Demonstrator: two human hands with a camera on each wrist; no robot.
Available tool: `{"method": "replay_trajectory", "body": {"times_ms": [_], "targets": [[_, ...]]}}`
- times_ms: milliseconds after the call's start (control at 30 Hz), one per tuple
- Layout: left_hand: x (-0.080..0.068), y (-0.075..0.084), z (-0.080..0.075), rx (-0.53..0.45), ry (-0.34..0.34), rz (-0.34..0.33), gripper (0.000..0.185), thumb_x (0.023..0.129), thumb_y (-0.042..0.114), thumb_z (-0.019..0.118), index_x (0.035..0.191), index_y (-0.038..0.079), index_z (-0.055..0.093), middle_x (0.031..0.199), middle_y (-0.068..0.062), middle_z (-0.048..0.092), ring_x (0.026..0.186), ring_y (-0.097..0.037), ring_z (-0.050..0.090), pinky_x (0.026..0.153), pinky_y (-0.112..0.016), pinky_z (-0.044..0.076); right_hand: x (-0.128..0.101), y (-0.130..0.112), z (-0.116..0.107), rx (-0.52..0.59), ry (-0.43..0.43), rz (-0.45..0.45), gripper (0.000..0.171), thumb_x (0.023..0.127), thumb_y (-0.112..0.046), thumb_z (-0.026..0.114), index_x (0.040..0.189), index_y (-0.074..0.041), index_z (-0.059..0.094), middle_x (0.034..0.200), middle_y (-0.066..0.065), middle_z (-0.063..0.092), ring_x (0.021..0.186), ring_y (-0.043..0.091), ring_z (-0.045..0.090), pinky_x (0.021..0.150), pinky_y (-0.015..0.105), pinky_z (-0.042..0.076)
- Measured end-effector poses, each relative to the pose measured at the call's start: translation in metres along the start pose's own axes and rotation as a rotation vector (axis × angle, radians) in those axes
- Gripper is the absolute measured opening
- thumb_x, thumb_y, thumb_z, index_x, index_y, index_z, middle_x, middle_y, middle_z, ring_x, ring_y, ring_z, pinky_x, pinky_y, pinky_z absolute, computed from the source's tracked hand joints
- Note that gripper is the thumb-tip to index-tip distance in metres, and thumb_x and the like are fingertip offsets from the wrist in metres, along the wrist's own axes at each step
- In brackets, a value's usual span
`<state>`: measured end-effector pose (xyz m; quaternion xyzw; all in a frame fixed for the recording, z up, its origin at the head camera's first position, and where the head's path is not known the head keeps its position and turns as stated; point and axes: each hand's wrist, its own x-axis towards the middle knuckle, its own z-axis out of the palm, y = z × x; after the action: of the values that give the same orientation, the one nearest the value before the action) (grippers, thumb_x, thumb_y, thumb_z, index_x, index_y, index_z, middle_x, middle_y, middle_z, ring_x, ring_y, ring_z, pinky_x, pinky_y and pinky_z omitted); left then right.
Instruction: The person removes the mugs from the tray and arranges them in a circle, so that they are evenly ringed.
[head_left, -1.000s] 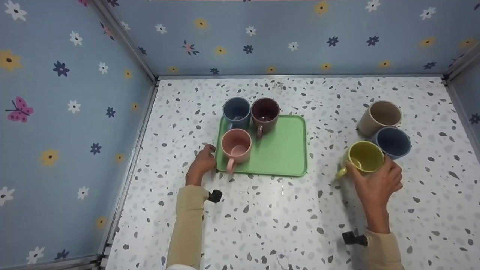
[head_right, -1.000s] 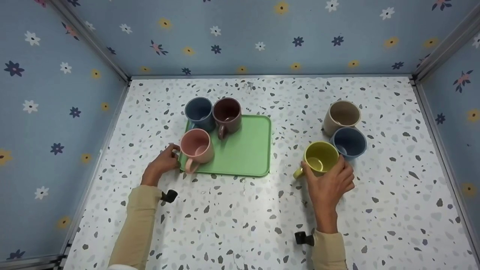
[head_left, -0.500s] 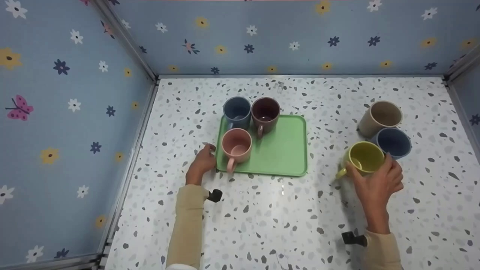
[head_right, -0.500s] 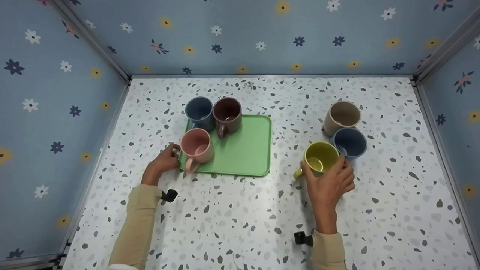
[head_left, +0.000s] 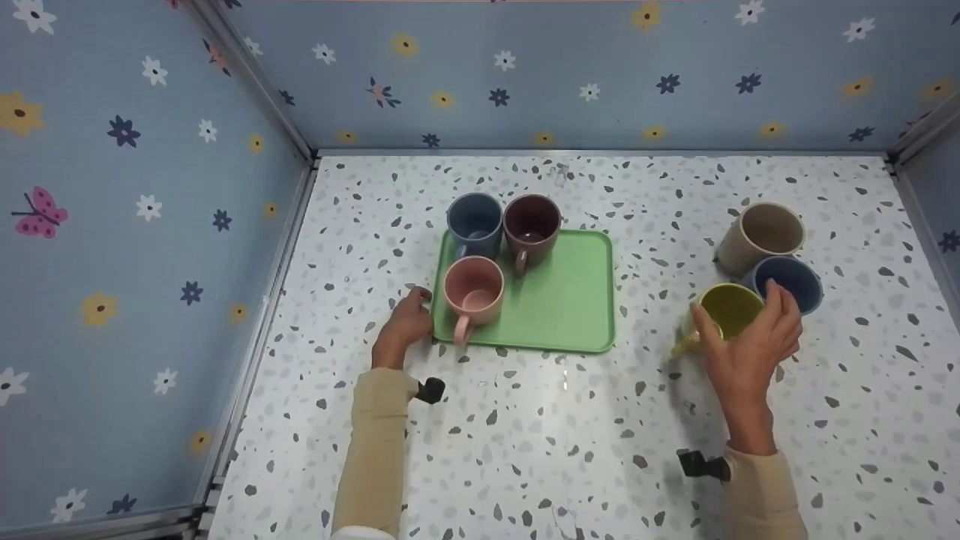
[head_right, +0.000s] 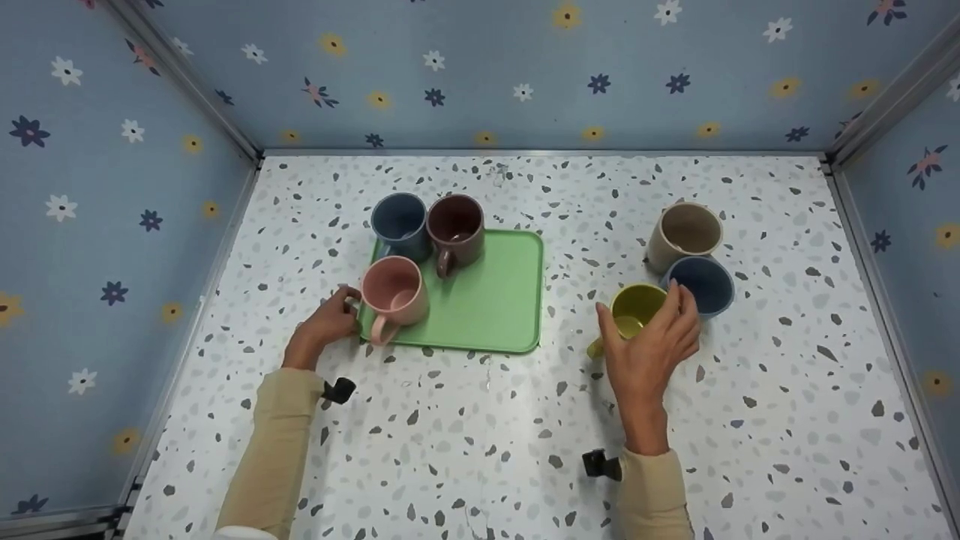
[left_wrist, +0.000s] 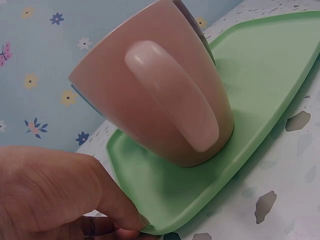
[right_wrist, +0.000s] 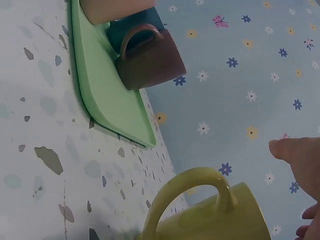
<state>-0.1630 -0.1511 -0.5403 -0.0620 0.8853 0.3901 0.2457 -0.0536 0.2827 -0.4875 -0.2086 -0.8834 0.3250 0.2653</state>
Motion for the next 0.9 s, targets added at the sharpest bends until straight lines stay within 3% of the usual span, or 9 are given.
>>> {"method": "replay_trajectory", "body": {"times_ms": [233,467,700,900], "targets": [[0.000,0.001,0.000,0.024,0.007,-0.001,0.048,0.085,0.008,0.046,0.132,0.004,0.042,0.111,-0.019,0.056,0.101,-0.030,0.053,0.091,-0.043,0.042,0.002,-0.013,0.009,0.131,-0.013,-0.092,0.088,0.075,-0.033,0.080,0.144,-0.002,0.035,0.142,0.023,0.033,0.135,0.032,0.028,0.112,0.047,0.019],[-0.001,0.001,0.000,0.033,0.022,0.015,0.046,0.085,0.004,0.039,0.131,0.003,0.043,0.113,-0.021,0.056,0.099,-0.030,0.052,0.089,-0.043,0.042,0.004,-0.028,0.015,0.279,-0.090,-0.181,0.084,0.077,-0.022,0.079,0.144,0.000,0.033,0.141,0.019,0.035,0.133,0.027,0.031,0.113,0.041,0.023],[-0.001,0.001,0.000,0.023,0.022,0.005,0.046,0.084,0.006,0.047,0.130,0.004,0.044,0.106,-0.019,0.057,0.097,-0.030,0.054,0.089,-0.042,0.043,0.003,-0.043,0.024,0.328,-0.143,-0.265,0.076,0.079,-0.017,0.078,0.141,0.001,0.037,0.136,0.018,0.041,0.124,0.027,0.041,0.100,0.040,0.033],[-0.001,0.001,0.001,0.020,0.026,0.015,0.045,0.086,0.012,0.050,0.130,0.003,0.044,0.107,-0.020,0.058,0.098,-0.031,0.055,0.090,-0.043,0.043,0.000,-0.055,0.032,0.326,-0.197,-0.306,0.074,0.079,-0.019,0.077,0.139,0.001,0.038,0.135,0.018,0.043,0.124,0.026,0.042,0.101,0.040,0.034]]}}
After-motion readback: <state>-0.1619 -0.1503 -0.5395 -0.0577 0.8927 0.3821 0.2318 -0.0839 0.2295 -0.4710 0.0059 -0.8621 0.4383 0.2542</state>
